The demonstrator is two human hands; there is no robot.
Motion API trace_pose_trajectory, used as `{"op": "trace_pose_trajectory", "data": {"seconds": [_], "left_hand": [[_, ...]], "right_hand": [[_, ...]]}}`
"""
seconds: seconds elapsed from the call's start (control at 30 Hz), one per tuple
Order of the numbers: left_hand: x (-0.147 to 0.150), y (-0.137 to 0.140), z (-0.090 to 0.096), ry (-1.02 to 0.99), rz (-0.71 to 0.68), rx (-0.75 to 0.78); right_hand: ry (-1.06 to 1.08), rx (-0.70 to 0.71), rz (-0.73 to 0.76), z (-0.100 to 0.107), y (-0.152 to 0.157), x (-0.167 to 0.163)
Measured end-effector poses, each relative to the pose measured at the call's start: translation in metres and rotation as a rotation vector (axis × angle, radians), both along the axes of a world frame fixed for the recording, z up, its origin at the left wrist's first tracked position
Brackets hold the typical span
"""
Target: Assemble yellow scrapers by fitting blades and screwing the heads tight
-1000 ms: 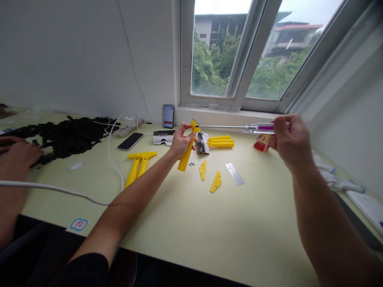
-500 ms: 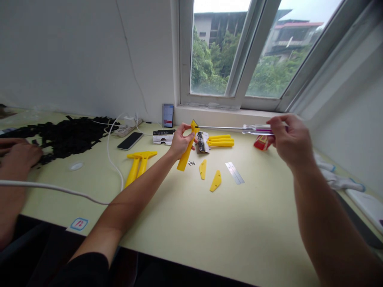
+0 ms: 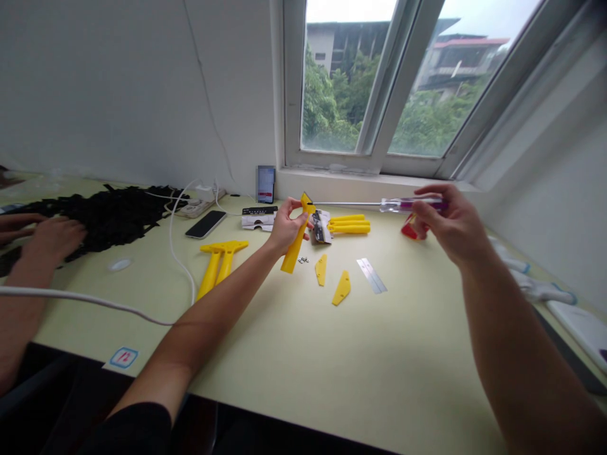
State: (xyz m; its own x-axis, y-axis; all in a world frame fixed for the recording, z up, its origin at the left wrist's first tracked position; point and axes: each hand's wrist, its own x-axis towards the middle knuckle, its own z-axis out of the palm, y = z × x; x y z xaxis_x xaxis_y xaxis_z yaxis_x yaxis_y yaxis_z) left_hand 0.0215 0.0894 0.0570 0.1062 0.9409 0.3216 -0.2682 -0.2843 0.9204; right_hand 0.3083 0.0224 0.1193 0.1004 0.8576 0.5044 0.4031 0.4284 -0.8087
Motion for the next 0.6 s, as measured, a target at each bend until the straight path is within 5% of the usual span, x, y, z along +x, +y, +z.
{"op": "trace_pose_trajectory", "data": {"seconds": [0.07,0.2,0.33,0.47,0.6], "left_hand": [[-0.0005,-0.0002,0.001,-0.006,0.005,-0.001],[-0.0011,-0.0006,0.0027,-0.014,0.024,-0.002],[-0.001,-0.0005,0.0022,-0.023,-0.006,0.004],[-0.0002,0.0006,-0.0004,-0.015,-0.002,0.009],[0.0008,0.0014,-0.0034,0.001,-0.013,0.004]], "right_hand": [[-0.007,-0.03,-0.084,-0.0015,0.002,0.0013],[0.004,-0.029,0.105,-0.0057,0.0064,0.0038],[0.039,0.012,-0.068,-0.0062,0.0061,0.0022],[0.006,0.044,0.054,-0.0025,0.0017,-0.002],[-0.016,0.08,-0.138,0.0009,-0.0008,-0.0053]]}}
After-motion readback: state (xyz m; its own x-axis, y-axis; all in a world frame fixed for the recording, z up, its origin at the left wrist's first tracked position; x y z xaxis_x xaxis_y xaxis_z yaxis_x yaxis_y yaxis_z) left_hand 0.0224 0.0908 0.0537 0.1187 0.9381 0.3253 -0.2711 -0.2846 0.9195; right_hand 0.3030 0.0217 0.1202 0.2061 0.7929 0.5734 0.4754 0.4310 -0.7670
